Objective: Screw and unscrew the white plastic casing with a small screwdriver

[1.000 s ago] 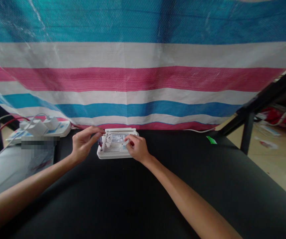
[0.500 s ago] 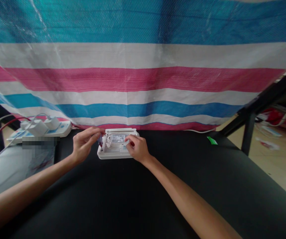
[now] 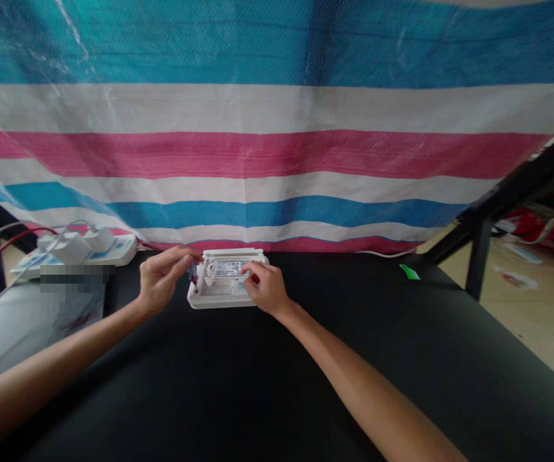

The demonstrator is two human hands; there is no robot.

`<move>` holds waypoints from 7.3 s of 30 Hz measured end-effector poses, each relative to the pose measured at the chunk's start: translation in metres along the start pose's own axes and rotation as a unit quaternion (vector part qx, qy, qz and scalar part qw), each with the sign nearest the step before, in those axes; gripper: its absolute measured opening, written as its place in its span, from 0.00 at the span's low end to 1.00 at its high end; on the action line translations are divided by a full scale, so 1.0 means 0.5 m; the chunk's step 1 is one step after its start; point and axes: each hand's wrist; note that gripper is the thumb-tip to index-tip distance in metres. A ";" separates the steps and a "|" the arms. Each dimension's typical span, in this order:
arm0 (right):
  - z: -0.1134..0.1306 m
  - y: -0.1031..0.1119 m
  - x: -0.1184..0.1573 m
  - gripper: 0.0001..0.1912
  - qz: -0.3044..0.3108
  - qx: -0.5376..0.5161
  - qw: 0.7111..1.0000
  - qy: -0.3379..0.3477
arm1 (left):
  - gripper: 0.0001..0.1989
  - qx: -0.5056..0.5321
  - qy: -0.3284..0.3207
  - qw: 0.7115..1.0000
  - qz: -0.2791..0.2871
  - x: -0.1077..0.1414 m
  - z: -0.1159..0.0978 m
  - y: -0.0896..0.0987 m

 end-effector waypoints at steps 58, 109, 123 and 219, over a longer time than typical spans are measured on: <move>0.001 0.000 0.000 0.08 0.000 0.003 1.000 0.003 | 0.08 0.074 0.044 0.995 0.041 0.021 0.013 -0.003; 0.003 0.000 0.001 0.08 0.005 0.005 1.000 0.000 | 0.12 0.070 0.038 0.995 0.058 0.026 0.025 0.001; 0.000 -0.003 0.001 0.09 -0.007 0.004 1.000 0.009 | 0.11 0.056 0.008 0.997 0.060 0.024 0.023 0.000; 0.004 0.000 -0.001 0.09 0.004 0.019 1.000 0.002 | 0.09 0.014 0.015 1.000 0.005 0.002 -0.001 -0.001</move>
Point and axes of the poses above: each hand's wrist, its own x-axis away from the middle knuckle, its own y-axis out of the back of the hand, z = x × y, and after that the axes turned 6 degrees about -z, right-handed
